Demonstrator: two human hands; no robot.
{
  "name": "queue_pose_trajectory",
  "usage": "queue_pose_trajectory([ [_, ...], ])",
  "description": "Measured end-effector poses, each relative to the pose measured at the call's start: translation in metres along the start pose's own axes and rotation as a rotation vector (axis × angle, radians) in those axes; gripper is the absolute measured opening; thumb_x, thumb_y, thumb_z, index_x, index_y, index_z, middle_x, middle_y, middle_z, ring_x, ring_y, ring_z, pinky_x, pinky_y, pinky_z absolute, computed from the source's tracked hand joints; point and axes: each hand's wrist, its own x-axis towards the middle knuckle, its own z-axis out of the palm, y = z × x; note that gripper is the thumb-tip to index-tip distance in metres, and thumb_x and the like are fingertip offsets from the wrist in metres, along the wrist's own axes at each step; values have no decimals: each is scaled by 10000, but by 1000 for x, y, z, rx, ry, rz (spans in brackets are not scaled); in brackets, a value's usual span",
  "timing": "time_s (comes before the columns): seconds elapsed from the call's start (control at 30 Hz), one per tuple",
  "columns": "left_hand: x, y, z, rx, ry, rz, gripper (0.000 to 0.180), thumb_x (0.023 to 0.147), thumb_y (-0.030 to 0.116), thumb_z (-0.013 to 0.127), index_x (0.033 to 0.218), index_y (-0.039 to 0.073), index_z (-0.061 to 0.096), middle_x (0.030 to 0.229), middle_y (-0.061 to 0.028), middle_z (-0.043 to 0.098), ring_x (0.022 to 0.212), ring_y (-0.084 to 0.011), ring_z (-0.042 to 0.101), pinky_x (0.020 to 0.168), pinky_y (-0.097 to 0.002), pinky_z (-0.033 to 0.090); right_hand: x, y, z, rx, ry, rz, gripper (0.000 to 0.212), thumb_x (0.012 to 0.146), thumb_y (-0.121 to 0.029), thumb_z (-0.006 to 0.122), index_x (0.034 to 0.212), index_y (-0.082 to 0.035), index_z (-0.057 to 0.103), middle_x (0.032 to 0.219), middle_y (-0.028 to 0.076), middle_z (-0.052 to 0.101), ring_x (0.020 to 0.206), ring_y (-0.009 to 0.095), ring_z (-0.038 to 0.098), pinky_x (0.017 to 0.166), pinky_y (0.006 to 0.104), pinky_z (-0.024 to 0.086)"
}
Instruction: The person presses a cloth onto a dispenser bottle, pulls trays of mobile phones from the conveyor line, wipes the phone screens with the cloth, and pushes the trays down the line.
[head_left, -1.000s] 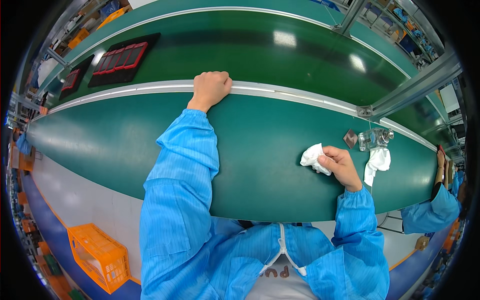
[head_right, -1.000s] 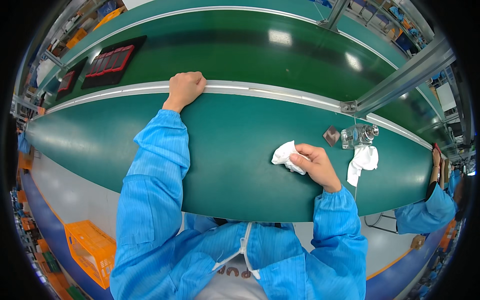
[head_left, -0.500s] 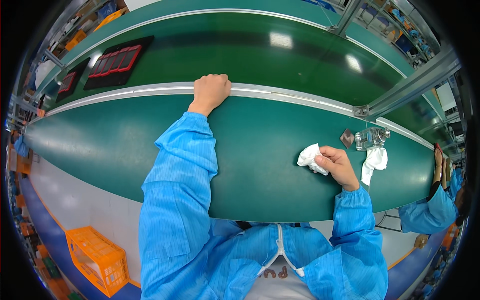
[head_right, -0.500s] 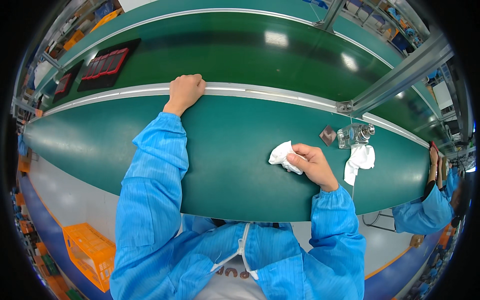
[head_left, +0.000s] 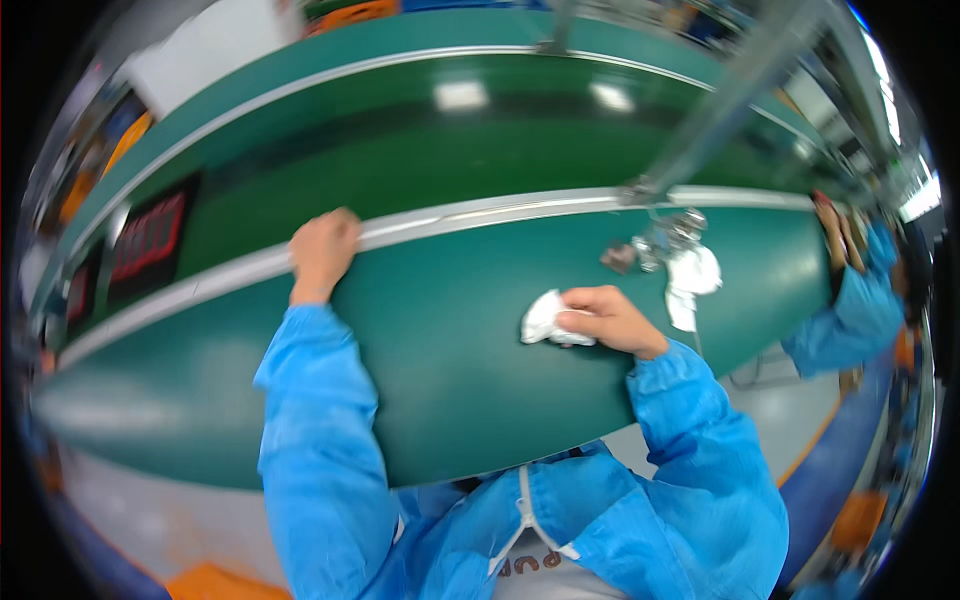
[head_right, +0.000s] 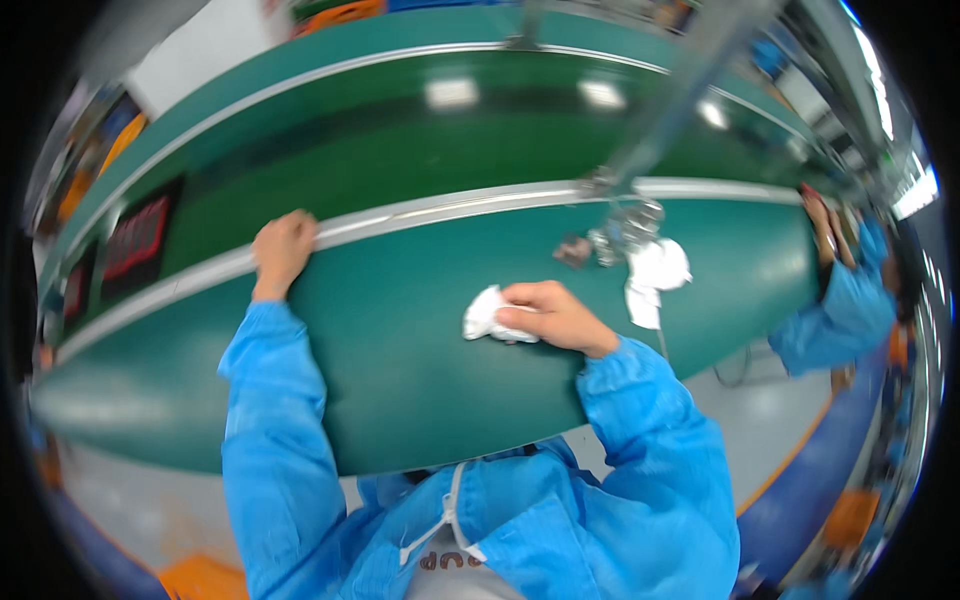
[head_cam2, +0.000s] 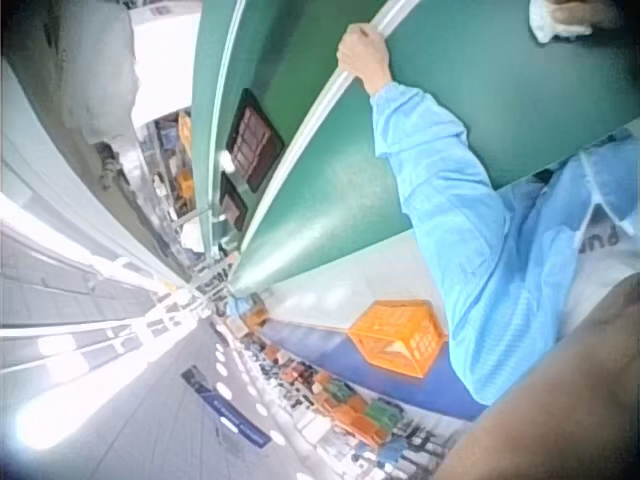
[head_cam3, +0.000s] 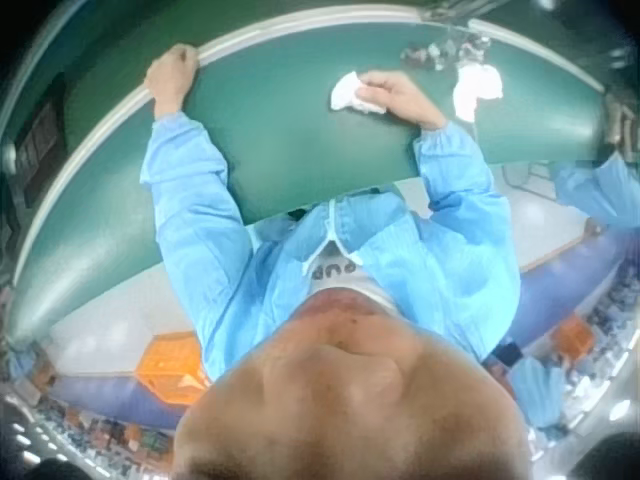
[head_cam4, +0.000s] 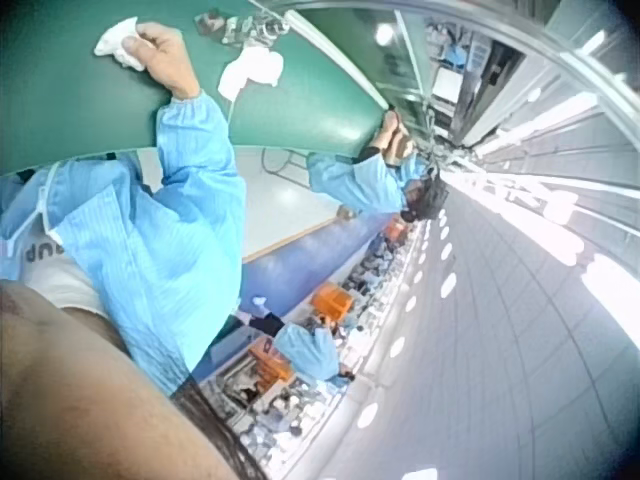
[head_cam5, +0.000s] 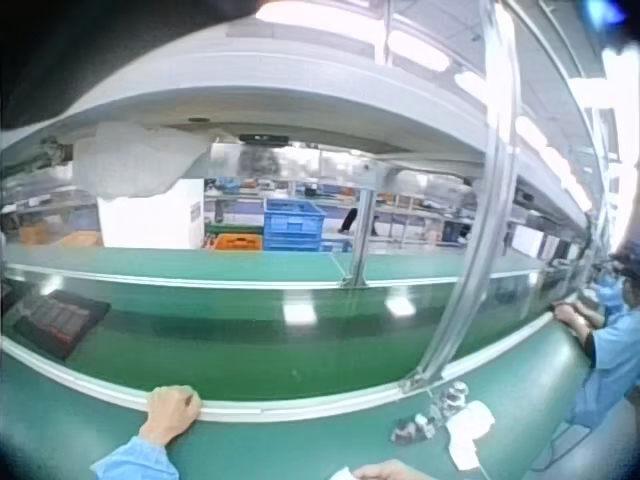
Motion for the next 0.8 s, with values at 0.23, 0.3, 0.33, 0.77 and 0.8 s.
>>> queue_pose_trajectory([
  [0.23,-7,-2,5,29,15,-3,313,890,266,555,684,31,578,634,-170,606,596,-370,600,530,-461,443,6,20,-7,-132,-60,-160,266,935,-205,631,1085,13,651,944,47,680,856,93,586,743,272,489],
  [0.3,-7,0,1,18,7,-17,340,895,262,550,658,18,536,602,-156,580,555,-348,569,509,-454,411,3,19,-5,-110,-22,-168,265,934,-206,631,1083,12,652,942,42,681,847,91,590,734,269,492],
  [0.33,-5,4,3,5,7,11,340,895,262,550,658,18,536,602,-156,580,555,-348,569,509,-454,411,0,18,-4,-59,-33,-166,257,923,-195,636,1060,21,658,921,46,684,826,93,600,718,267,498],
  [0.77,-3,-2,-2,50,17,13,388,913,280,542,630,21,484,566,-134,537,513,-323,518,489,-460,358,5,21,2,94,65,-145,256,923,-143,622,1119,21,633,992,61,678,841,103,618,731,261,516],
  [0.8,-3,-1,-1,49,15,5,387,912,281,543,630,22,482,565,-134,536,513,-323,517,490,-460,359,5,21,1,111,97,-148,247,918,-128,621,1113,23,636,1001,62,676,851,103,619,733,260,518],
])
